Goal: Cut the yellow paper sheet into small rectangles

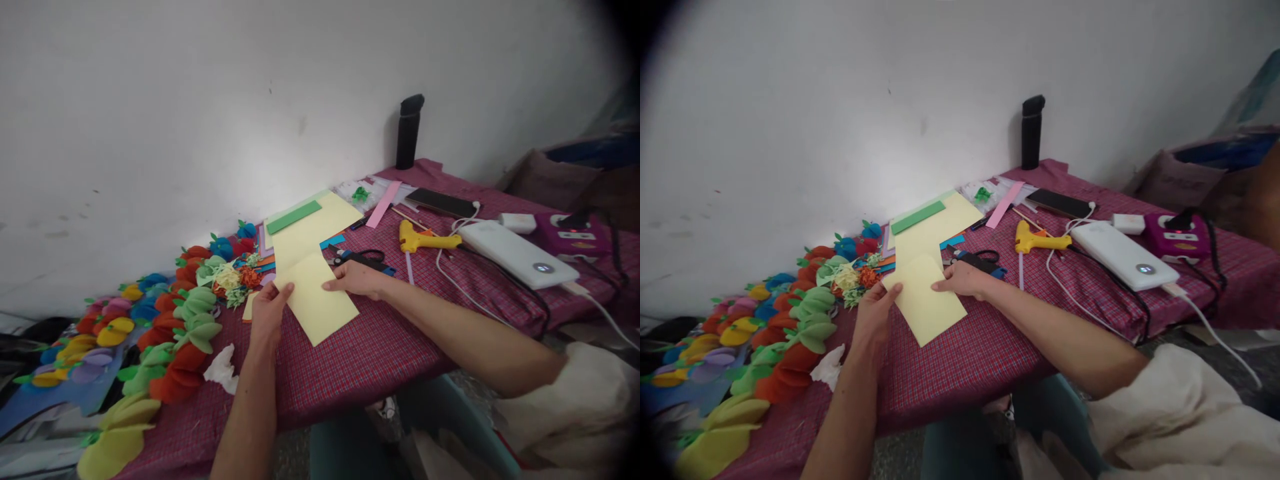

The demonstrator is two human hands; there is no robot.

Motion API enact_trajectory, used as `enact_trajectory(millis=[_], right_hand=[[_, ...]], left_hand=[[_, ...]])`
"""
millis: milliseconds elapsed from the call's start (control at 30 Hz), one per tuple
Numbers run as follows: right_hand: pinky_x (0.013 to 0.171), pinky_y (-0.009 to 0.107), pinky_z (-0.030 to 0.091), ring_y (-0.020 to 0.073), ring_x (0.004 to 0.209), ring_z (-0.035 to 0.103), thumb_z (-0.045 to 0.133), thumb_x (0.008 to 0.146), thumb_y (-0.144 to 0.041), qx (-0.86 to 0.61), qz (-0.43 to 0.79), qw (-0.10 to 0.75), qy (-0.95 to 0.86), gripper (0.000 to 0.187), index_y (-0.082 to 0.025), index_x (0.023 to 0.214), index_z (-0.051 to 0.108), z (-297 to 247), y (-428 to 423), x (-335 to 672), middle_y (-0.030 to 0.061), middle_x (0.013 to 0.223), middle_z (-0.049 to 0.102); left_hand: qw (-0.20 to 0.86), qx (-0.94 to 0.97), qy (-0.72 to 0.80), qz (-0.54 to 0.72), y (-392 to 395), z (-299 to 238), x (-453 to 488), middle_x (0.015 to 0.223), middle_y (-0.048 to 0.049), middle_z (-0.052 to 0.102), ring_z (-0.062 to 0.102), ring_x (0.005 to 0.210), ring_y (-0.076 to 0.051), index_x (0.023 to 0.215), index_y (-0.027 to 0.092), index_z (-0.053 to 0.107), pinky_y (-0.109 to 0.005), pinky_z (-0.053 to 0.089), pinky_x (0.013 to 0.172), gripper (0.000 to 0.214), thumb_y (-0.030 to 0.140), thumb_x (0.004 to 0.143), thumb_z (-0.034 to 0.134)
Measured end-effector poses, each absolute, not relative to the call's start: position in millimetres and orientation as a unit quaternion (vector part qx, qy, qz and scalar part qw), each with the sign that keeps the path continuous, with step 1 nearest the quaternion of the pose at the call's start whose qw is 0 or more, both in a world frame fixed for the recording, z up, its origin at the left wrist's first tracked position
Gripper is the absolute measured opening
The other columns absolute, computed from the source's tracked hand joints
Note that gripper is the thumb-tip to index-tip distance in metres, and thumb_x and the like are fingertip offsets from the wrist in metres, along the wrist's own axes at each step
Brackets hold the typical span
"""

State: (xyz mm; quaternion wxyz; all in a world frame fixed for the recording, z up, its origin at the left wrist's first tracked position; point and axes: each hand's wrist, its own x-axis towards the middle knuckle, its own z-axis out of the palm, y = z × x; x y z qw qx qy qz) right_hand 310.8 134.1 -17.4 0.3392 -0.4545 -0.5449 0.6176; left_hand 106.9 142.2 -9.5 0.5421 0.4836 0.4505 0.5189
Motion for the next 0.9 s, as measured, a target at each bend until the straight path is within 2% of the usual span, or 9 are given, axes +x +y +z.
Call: enact_trajectory(millis=[200, 367, 533, 667, 800, 900], right_hand=[[0.055, 0.027, 0.049, 0.0148, 0.059, 0.06, 0.064, 0.065, -0.033, -0.473, 0.609, 0.357, -0.527, 0.023, -0.011, 0.071, 0.065, -15, 135, 314, 0.0088, 0.076, 0.068], [0.051, 0.025, 0.048, 0.0143, 0.056, 0.059, 0.068, 0.059, -0.038, -0.464, 0.6, 0.396, -0.517, 0.028, -0.012, 0.07, 0.064, -10, 134, 314, 0.0087, 0.074, 0.067], [0.046, 0.025, 0.047, 0.0152, 0.053, 0.059, 0.069, 0.056, -0.045, -0.484, 0.583, 0.384, -0.527, 0.037, -0.014, 0.074, 0.064, -15, 137, 312, 0.0088, 0.072, 0.066], [0.04, 0.022, 0.041, 0.0127, 0.047, 0.055, 0.057, 0.062, -0.059, -0.523, 0.521, 0.4, -0.543, 0.047, -0.012, 0.065, 0.062, -19, 139, 311, 0.0094, 0.062, 0.064], [0.04, 0.023, 0.037, 0.0119, 0.045, 0.053, 0.048, 0.07, -0.058, -0.516, 0.509, 0.444, -0.527, 0.046, -0.013, 0.068, 0.062, -20, 144, 316, 0.0075, 0.059, 0.062], [0.042, 0.024, 0.038, 0.0126, 0.047, 0.052, 0.048, 0.073, -0.053, -0.519, 0.491, 0.484, -0.506, 0.039, -0.016, 0.07, 0.059, -16, 147, 321, 0.0044, 0.059, 0.061]], left_hand=[[0.575, 0.466, 0.452, 0.498, 140, -7, 109, 0.084, -0.0052, 0.067, 0.062, 0.073, -0.017, 0.095, 0.014, 0.061, -0.031, 0.047, 0.072, 0.036, 0.032, 0.065, 0.066], [0.587, 0.476, 0.449, 0.477, 138, -9, 109, 0.079, -0.0068, 0.068, 0.062, 0.071, -0.017, 0.088, 0.01, 0.064, -0.031, 0.047, 0.07, 0.033, 0.033, 0.064, 0.066], [0.601, 0.472, 0.464, 0.448, 136, -9, 109, 0.078, -0.0074, 0.068, 0.063, 0.071, -0.019, 0.087, 0.011, 0.064, -0.033, 0.048, 0.069, 0.032, 0.033, 0.064, 0.067], [0.587, 0.461, 0.476, 0.465, 138, -9, 109, 0.077, -0.0081, 0.068, 0.062, 0.071, -0.019, 0.082, 0.01, 0.065, -0.032, 0.048, 0.069, 0.032, 0.035, 0.063, 0.067], [0.526, 0.452, 0.505, 0.514, 147, -15, 101, 0.079, -0.0074, 0.068, 0.062, 0.067, -0.017, 0.083, 0.011, 0.064, -0.03, 0.048, 0.065, 0.035, 0.039, 0.062, 0.066], [0.37, 0.501, 0.59, 0.515, 157, -22, 91, 0.087, -0.0082, 0.066, 0.061, 0.066, -0.015, 0.09, 0.011, 0.061, -0.028, 0.048, 0.063, 0.039, 0.043, 0.07, 0.054]])
